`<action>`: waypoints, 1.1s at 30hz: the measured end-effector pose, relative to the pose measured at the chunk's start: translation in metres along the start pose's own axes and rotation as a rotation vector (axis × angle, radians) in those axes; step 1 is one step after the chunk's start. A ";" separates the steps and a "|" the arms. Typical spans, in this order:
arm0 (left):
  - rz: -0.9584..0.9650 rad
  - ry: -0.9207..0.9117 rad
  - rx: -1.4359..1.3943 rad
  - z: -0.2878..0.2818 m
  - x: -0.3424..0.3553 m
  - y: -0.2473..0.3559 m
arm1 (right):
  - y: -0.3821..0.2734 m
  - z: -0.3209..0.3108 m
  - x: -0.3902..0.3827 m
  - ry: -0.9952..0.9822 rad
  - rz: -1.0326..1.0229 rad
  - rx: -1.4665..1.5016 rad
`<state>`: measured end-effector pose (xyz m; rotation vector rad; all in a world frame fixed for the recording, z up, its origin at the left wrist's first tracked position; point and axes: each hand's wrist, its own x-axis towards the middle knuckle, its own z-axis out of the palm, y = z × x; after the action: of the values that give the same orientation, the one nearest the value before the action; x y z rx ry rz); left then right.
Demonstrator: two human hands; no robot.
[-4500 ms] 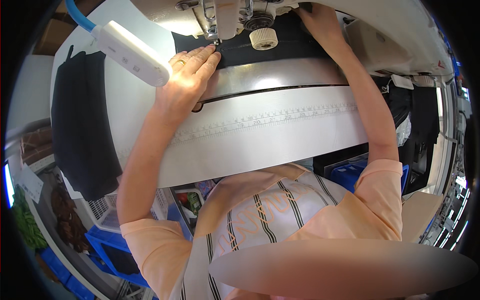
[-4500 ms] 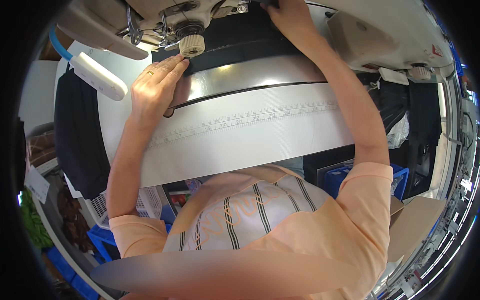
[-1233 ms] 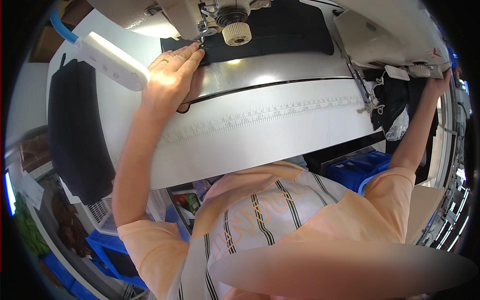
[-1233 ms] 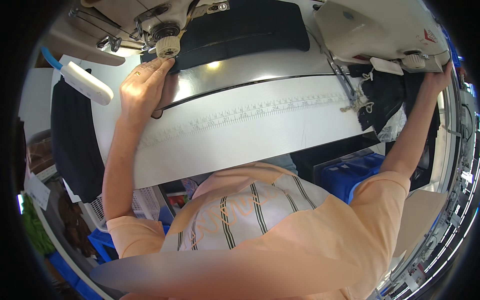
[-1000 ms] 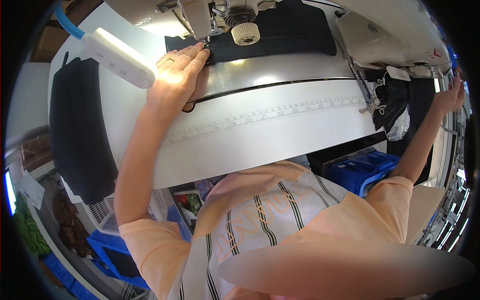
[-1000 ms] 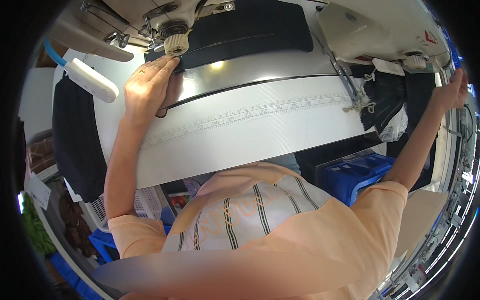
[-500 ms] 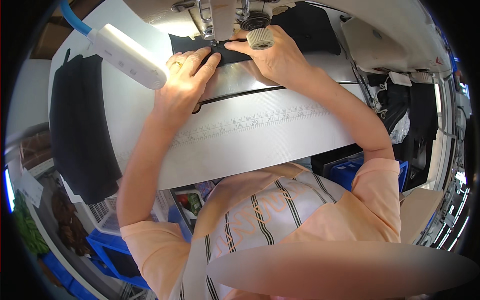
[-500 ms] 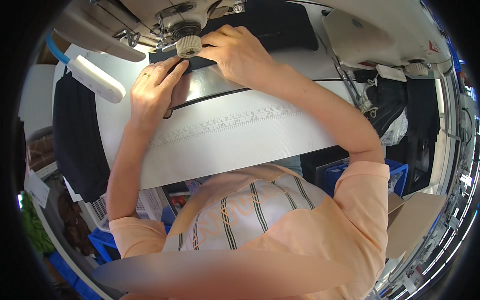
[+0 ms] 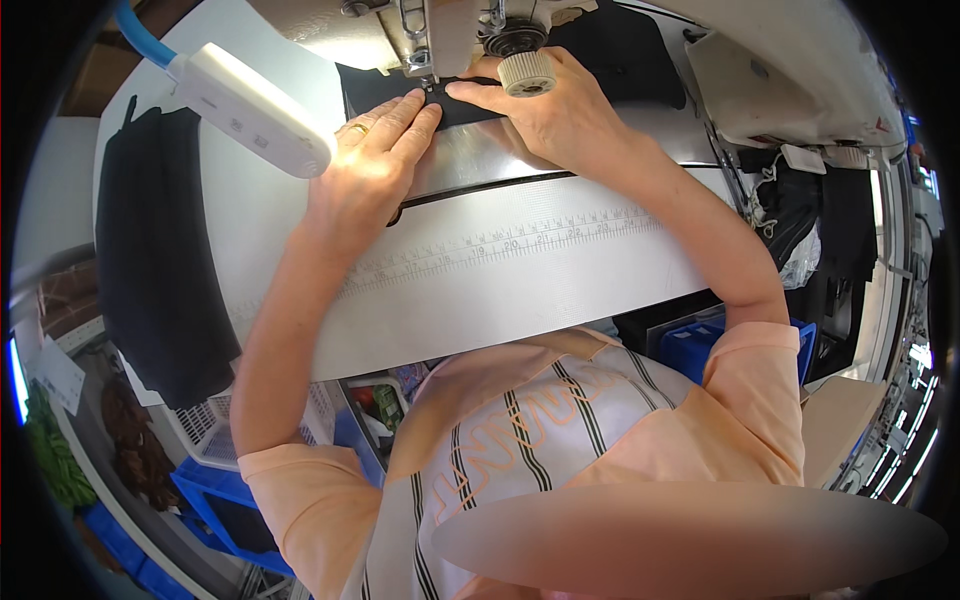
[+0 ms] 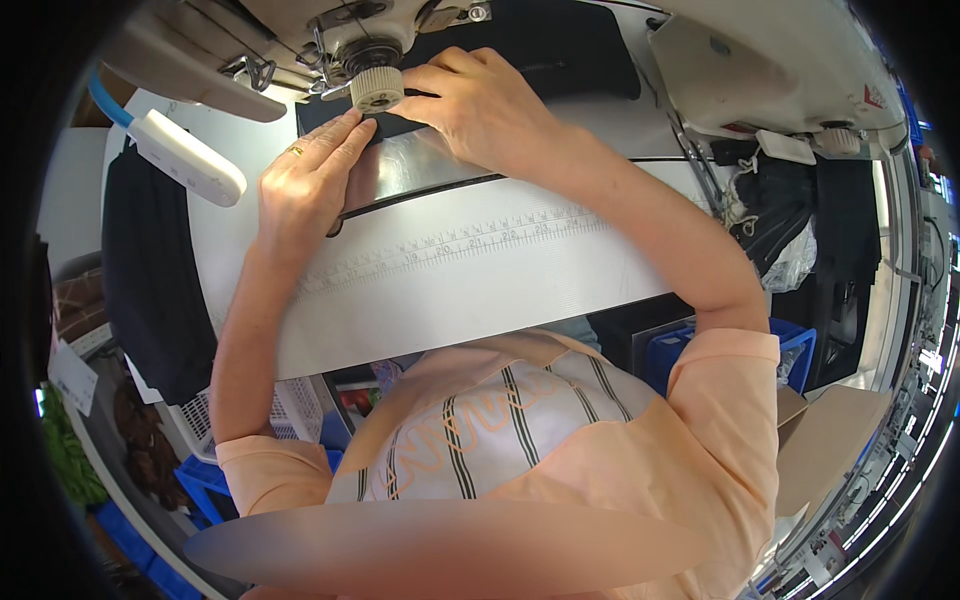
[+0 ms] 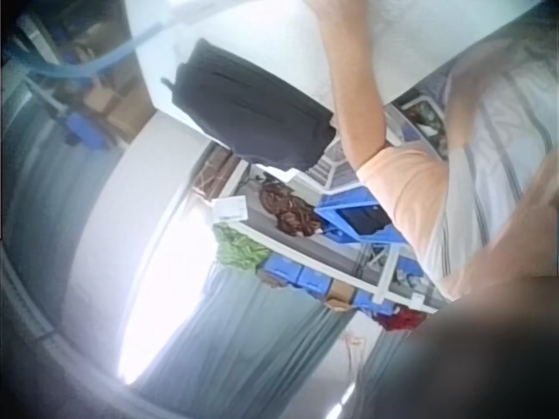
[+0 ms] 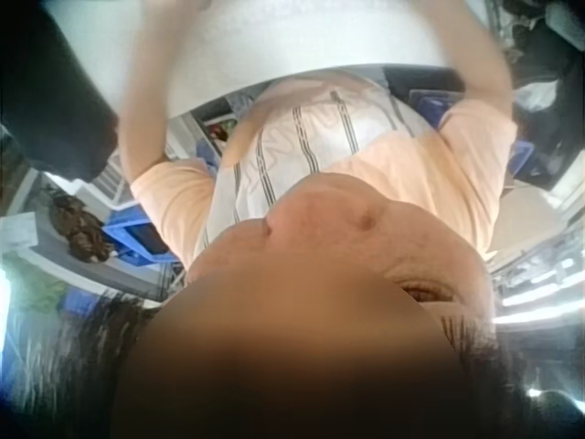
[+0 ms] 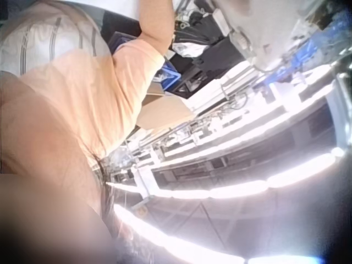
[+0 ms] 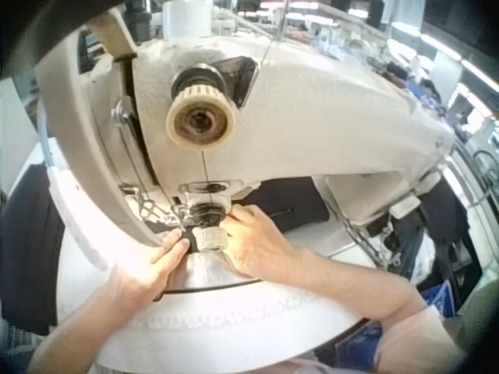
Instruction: Sewing a zipper into a pre-cut slot on a black fabric panel using an industrial sewing machine.
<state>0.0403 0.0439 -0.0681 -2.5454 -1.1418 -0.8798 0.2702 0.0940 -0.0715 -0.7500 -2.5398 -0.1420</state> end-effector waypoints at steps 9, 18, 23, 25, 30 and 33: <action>-0.002 -0.002 -0.013 0.008 0.002 -0.011 | 0.004 0.001 0.007 0.077 -0.016 -0.069; 0.031 0.010 -0.021 0.010 0.002 -0.016 | 0.010 0.006 0.000 0.095 -0.026 -0.078; 0.015 0.064 -0.041 0.012 0.005 -0.013 | 0.004 -0.004 0.010 0.057 -0.008 -0.069; -0.029 0.057 -0.050 0.011 0.006 -0.012 | 0.004 -0.020 0.005 -0.079 0.011 0.075; -0.005 0.081 -0.018 0.010 0.008 -0.014 | 0.037 -0.076 -0.048 -0.077 0.121 -0.227; -0.030 0.074 -0.078 0.008 0.010 -0.017 | 0.052 -0.090 -0.060 -0.148 0.221 -0.278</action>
<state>0.0362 0.0644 -0.0693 -2.5389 -1.1484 -1.0363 0.3803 0.0884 -0.0231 -1.1825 -2.5824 -0.3833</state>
